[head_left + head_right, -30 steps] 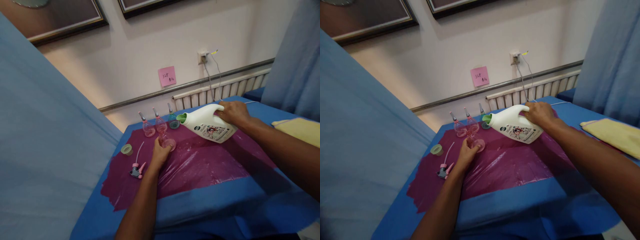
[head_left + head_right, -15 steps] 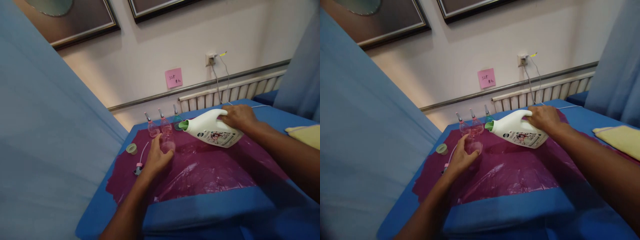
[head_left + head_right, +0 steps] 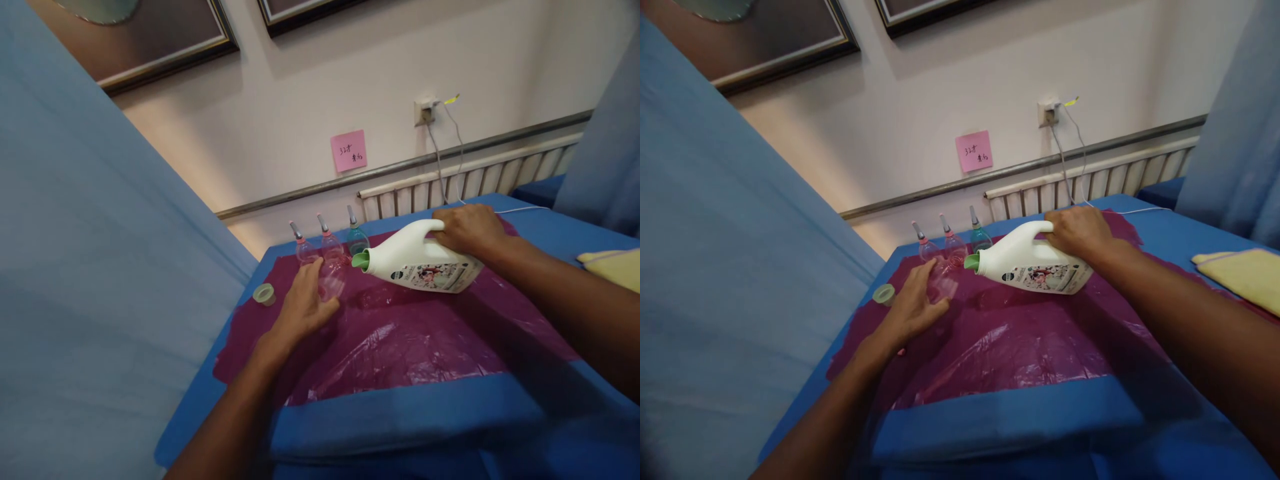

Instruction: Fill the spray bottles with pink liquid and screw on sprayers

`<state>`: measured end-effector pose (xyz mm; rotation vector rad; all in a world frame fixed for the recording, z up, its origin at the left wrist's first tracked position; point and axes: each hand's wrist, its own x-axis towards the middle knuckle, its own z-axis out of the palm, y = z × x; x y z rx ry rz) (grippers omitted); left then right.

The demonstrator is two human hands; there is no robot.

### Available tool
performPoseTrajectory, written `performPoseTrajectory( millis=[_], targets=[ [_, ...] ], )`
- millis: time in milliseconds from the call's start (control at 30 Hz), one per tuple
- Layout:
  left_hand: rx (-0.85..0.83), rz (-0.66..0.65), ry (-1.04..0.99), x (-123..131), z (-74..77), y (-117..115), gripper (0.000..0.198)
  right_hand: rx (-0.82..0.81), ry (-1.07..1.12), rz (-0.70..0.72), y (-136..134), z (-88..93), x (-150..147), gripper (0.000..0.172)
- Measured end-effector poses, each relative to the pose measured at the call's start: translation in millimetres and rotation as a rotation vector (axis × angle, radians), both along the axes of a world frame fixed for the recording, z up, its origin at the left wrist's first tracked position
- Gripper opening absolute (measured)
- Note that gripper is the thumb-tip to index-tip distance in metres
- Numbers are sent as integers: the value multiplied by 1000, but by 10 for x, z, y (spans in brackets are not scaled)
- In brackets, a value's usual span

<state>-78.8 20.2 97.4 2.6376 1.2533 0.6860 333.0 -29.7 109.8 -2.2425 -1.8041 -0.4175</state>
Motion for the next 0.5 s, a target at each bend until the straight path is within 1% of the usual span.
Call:
performPoseTrajectory(
  millis=[200,400,500],
  targets=[
    [28,-33,117,-46,28,5,92,31,62,26,59,-23,12,39],
    [26,-79,179,-97,134,-3,91,-11,31,41,79,26,-25,41],
    [54,-89,225,-110,181,6,91,-37,27,45,88,66,-55,37]
  ],
)
